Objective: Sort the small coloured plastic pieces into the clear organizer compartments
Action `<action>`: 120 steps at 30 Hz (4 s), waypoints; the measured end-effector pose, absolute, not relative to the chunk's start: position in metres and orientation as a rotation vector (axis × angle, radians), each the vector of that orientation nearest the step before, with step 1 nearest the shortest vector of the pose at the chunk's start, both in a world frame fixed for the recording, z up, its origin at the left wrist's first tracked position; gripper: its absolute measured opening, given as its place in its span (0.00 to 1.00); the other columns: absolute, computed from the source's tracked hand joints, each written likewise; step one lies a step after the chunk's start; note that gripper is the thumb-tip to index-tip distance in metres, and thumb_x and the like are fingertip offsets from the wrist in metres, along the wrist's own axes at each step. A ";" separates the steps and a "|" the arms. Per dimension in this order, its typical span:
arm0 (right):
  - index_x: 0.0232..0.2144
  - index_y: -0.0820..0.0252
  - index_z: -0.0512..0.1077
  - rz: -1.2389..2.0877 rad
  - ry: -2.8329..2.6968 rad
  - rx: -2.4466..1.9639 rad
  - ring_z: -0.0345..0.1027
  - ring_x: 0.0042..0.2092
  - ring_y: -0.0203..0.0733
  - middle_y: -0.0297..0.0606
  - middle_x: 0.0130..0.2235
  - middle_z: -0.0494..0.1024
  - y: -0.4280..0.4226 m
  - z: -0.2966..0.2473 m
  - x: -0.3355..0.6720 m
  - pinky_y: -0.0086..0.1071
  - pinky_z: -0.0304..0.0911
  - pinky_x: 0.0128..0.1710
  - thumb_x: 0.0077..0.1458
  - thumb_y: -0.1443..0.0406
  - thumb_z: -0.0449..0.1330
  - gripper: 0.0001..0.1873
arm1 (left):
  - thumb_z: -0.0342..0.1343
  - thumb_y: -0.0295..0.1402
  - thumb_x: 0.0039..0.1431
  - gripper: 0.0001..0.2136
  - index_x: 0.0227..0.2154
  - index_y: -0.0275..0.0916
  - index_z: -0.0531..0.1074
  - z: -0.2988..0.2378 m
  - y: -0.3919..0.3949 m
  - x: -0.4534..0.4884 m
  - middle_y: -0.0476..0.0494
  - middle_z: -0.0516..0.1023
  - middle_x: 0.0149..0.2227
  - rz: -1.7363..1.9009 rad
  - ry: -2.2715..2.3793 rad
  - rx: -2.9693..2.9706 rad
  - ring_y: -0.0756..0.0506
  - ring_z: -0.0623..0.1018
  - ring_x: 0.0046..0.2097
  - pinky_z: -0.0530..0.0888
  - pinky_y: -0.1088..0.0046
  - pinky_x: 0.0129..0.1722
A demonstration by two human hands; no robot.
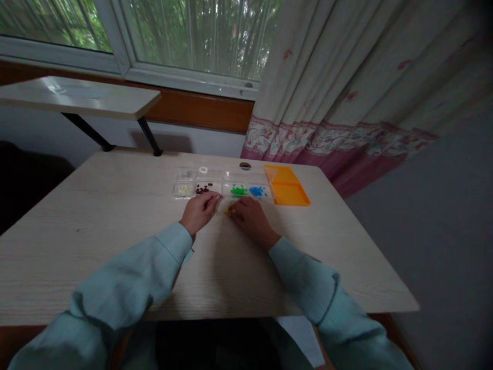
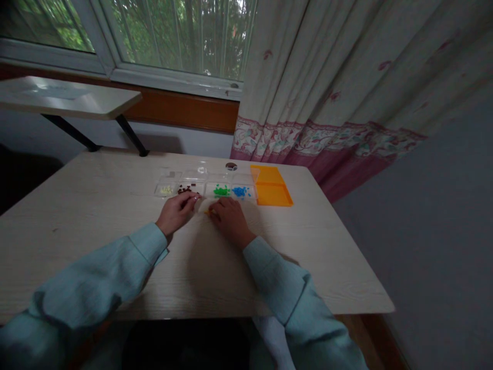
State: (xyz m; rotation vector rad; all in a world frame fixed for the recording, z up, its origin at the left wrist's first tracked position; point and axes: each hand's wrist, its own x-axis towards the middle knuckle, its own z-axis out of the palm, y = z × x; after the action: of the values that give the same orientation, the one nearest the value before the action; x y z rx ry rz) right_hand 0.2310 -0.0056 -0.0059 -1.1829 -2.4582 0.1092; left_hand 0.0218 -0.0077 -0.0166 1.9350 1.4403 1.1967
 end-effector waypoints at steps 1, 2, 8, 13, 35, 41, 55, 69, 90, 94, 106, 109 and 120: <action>0.43 0.58 0.76 0.101 -2.463 -1.174 0.65 0.47 0.47 0.43 0.42 0.74 -0.006 -0.006 0.231 0.39 0.59 0.48 0.60 0.64 0.61 0.09 | 0.48 0.41 0.66 0.15 0.41 0.39 0.77 -0.017 -0.007 0.022 0.47 0.80 0.33 1.194 1.441 1.936 0.49 0.75 0.32 0.70 0.76 0.33; 0.44 0.58 0.76 0.095 -2.470 -1.164 0.65 0.47 0.47 0.43 0.42 0.74 -0.006 -0.005 0.232 0.39 0.59 0.48 0.60 0.64 0.61 0.10 | 0.49 0.41 0.66 0.14 0.41 0.39 0.77 -0.017 -0.007 0.022 0.47 0.80 0.33 1.193 1.442 1.939 0.49 0.75 0.32 0.69 0.76 0.33; 0.39 0.55 0.78 0.022 -2.514 -1.132 0.65 0.45 0.47 0.42 0.40 0.75 -0.003 -0.004 0.233 0.39 0.58 0.45 0.61 0.63 0.60 0.08 | 0.50 0.38 0.64 0.13 0.45 0.41 0.76 -0.018 -0.008 0.020 0.49 0.77 0.31 1.094 1.444 2.021 0.50 0.72 0.29 0.67 0.76 0.30; 0.37 0.57 0.79 0.111 -2.453 -1.080 0.66 0.44 0.46 0.42 0.39 0.75 0.002 -0.011 0.233 0.38 0.59 0.45 0.59 0.65 0.61 0.06 | 0.51 0.35 0.63 0.12 0.45 0.42 0.75 -0.014 -0.010 0.018 0.46 0.76 0.38 0.956 1.383 2.224 0.48 0.74 0.38 0.69 0.73 0.38; 0.33 0.58 0.78 0.530 -2.008 -1.348 0.71 0.37 0.41 0.38 0.35 0.80 0.017 -0.006 0.252 0.34 0.65 0.40 0.54 0.67 0.63 0.04 | 0.55 0.38 0.63 0.06 0.40 0.45 0.73 -0.014 -0.009 0.029 0.47 0.72 0.39 0.689 1.462 2.485 0.46 0.73 0.43 0.67 0.71 0.38; 0.32 0.57 0.78 0.568 -2.020 -1.379 0.73 0.35 0.40 0.36 0.32 0.81 0.014 -0.004 0.252 0.33 0.65 0.38 0.55 0.65 0.63 0.04 | 0.53 0.36 0.64 0.06 0.40 0.43 0.73 -0.015 -0.008 0.035 0.46 0.73 0.40 0.691 1.437 2.517 0.45 0.73 0.44 0.69 0.71 0.39; 0.29 0.59 0.77 0.263 -2.151 -1.325 0.69 0.40 0.44 0.40 0.33 0.78 0.017 -0.008 0.252 0.37 0.62 0.42 0.55 0.63 0.65 0.05 | 0.48 0.36 0.66 0.13 0.41 0.40 0.77 -0.017 -0.005 0.019 0.43 0.76 0.37 0.945 1.411 2.294 0.46 0.75 0.42 0.71 0.70 0.43; 0.34 0.59 0.80 0.217 -2.327 -1.230 0.68 0.40 0.43 0.41 0.35 0.78 0.018 -0.010 0.256 0.36 0.61 0.43 0.60 0.65 0.59 0.09 | 0.52 0.37 0.63 0.13 0.44 0.40 0.78 -0.013 -0.008 0.005 0.43 0.80 0.37 0.937 1.325 2.200 0.47 0.76 0.37 0.72 0.70 0.40; 0.32 0.60 0.78 0.316 -2.408 -1.162 0.68 0.42 0.43 0.41 0.35 0.77 0.019 -0.008 0.260 0.37 0.62 0.45 0.56 0.73 0.60 0.07 | 0.51 0.29 0.64 0.08 0.38 0.38 0.75 -0.022 -0.005 0.045 0.41 0.73 0.38 0.842 1.244 2.480 0.44 0.72 0.44 0.70 0.66 0.46; 0.33 0.60 0.78 0.344 -2.365 -1.182 0.68 0.41 0.42 0.40 0.35 0.78 0.020 -0.007 0.263 0.37 0.61 0.45 0.56 0.72 0.61 0.06 | 0.50 0.28 0.64 0.08 0.40 0.38 0.75 -0.025 -0.004 0.046 0.41 0.74 0.39 0.875 1.226 2.426 0.44 0.73 0.44 0.71 0.65 0.47; 0.33 0.58 0.78 0.186 -2.162 -1.246 0.68 0.42 0.44 0.40 0.36 0.78 0.027 0.008 0.286 0.37 0.61 0.45 0.59 0.65 0.61 0.06 | 0.57 0.34 0.61 0.08 0.41 0.37 0.74 -0.025 -0.008 0.039 0.41 0.71 0.38 0.903 1.269 2.403 0.43 0.71 0.41 0.70 0.66 0.42; 0.33 0.58 0.79 0.078 -1.975 -1.329 0.69 0.42 0.46 0.42 0.36 0.78 0.034 0.016 0.311 0.39 0.61 0.46 0.59 0.64 0.60 0.08 | 0.57 0.34 0.61 0.07 0.39 0.37 0.72 -0.023 -0.009 0.036 0.42 0.70 0.36 0.862 1.348 2.432 0.43 0.70 0.40 0.69 0.66 0.41; 0.32 0.59 0.81 -0.126 -1.845 -1.919 0.65 0.44 0.49 0.45 0.39 0.79 0.046 -0.010 0.348 0.41 0.55 0.44 0.59 0.62 0.55 0.14 | 0.52 0.32 0.63 0.05 0.36 0.38 0.71 -0.024 -0.006 0.030 0.42 0.71 0.36 0.849 1.330 2.452 0.43 0.70 0.41 0.68 0.66 0.42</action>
State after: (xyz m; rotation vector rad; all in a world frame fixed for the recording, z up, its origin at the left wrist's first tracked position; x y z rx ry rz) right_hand 0.3485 0.0464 -0.0103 -1.9186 -1.8452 -0.1255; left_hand 0.0299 -0.0062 -0.0236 2.4516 1.3300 0.8489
